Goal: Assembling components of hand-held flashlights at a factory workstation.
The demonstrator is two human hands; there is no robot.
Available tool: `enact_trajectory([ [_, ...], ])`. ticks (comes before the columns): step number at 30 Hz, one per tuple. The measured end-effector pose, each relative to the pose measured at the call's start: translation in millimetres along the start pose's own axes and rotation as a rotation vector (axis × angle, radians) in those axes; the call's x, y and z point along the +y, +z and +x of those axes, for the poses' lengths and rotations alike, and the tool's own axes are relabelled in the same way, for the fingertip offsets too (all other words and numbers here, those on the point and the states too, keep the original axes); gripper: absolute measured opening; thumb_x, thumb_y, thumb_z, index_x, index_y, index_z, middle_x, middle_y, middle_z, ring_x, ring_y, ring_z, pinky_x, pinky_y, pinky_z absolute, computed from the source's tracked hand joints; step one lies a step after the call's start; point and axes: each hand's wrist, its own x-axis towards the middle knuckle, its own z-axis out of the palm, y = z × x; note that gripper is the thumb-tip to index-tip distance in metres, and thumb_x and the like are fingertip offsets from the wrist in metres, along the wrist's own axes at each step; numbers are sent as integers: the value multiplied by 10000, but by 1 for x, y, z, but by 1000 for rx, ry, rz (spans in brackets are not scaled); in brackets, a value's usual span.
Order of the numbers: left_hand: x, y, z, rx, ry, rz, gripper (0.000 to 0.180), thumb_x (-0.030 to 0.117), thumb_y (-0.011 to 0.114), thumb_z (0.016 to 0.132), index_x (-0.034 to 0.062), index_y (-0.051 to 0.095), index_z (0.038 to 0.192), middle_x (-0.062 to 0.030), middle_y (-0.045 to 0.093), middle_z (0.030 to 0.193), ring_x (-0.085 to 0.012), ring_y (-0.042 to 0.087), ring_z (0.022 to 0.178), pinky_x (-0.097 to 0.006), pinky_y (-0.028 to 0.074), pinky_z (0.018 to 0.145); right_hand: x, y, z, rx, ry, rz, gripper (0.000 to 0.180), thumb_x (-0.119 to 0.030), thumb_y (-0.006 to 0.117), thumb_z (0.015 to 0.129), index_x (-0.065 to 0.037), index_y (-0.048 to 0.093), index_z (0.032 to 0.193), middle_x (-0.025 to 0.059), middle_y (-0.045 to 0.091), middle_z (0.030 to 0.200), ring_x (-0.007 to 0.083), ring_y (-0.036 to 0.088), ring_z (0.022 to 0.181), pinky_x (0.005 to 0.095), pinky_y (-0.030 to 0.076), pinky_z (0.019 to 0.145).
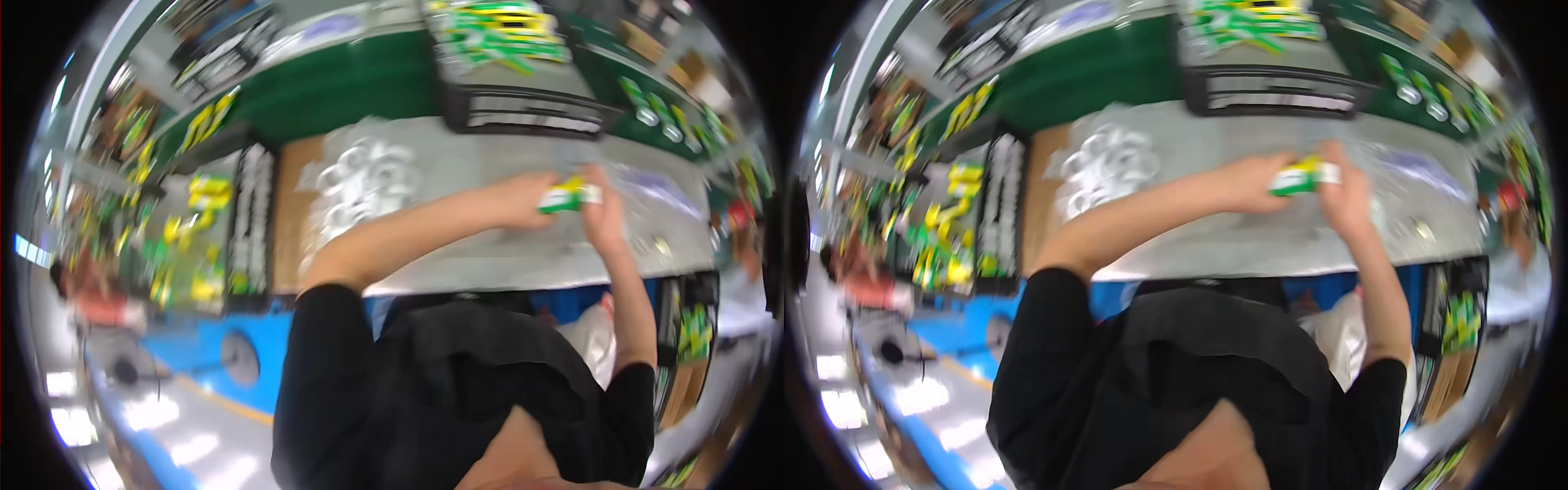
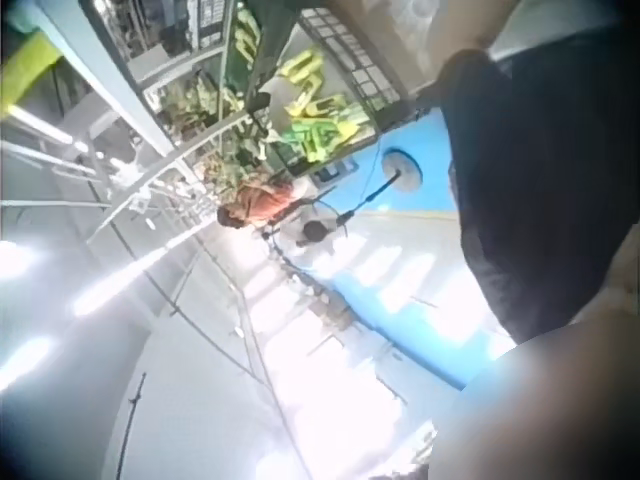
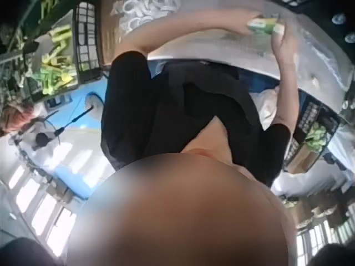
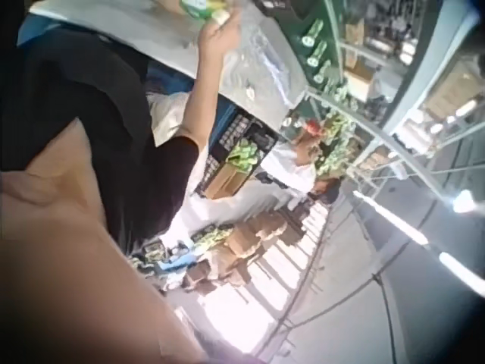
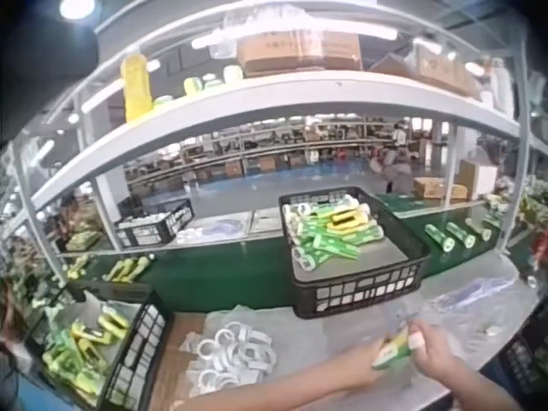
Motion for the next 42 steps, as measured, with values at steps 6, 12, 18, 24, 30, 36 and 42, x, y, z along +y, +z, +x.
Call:
enact_trajectory([
  [6,9,-94,-46,666,379,483,655,345,801,711,72,545,1248,-172,635,1116,-352,583,1063,-438,465,907,109,-53,60,594,17,201,502,-410,427,988,2,561,1243,119,627,1072,228,613,936,314,499,798],
  [12,-84,-251,-280,1082,-701,1019,378,343,716,832,112,668,1128,-195,652,1054,-361,638,965,-433,512,808,351,-118,205,713,471,364,571,-451,558,912,6,567,1254,118,666,996,254,644,856,327,510,770],
  [18,-166,-281,-395,789,-1463,750,539,577,594,846,166,654,1189,-165,696,1049,-344,661,973,-454,514,848,423,-65,272,645,516,-102,534,-387,589,931,27,561,1267,205,651,1161,329,645,1012,432,482,874],
  [24,-240,-301,-377,659,-1509,854,609,564,594,844,126,593,1267,-155,661,1174,-316,634,1087,-430,500,918,407,-65,283,590,157,-308,470,-336,584,943,25,582,1244,193,636,1202,317,635,1041,418,482,876],
  [30,-224,-308,-379,757,-1462,574,432,378,702,735,70,691,1038,-139,700,1045,-290,718,783,-369,563,790,296,-73,244,699,-156,-249,390,-279,573,962,27,608,1200,202,623,1199,305,613,1083,363,475,910],
  [36,-142,-320,-374,1716,-671,-384,393,252,675,820,48,616,1150,-111,652,932,-213,646,674,-298,564,619,111,-69,165,789,-350,82,317,-223,476,1009,-15,619,1201,79,657,1024,166,604,901,295,463,778],
  [42,-3,-220,-282,1450,-175,-455,331,139,611,918,21,523,1214,-103,624,971,-166,615,756,-267,532,636,-72,30,87,-290,-235,713,326,-186,477,981,-7,595,1226,65,635,1033,126,581,886,257,453,745],
])
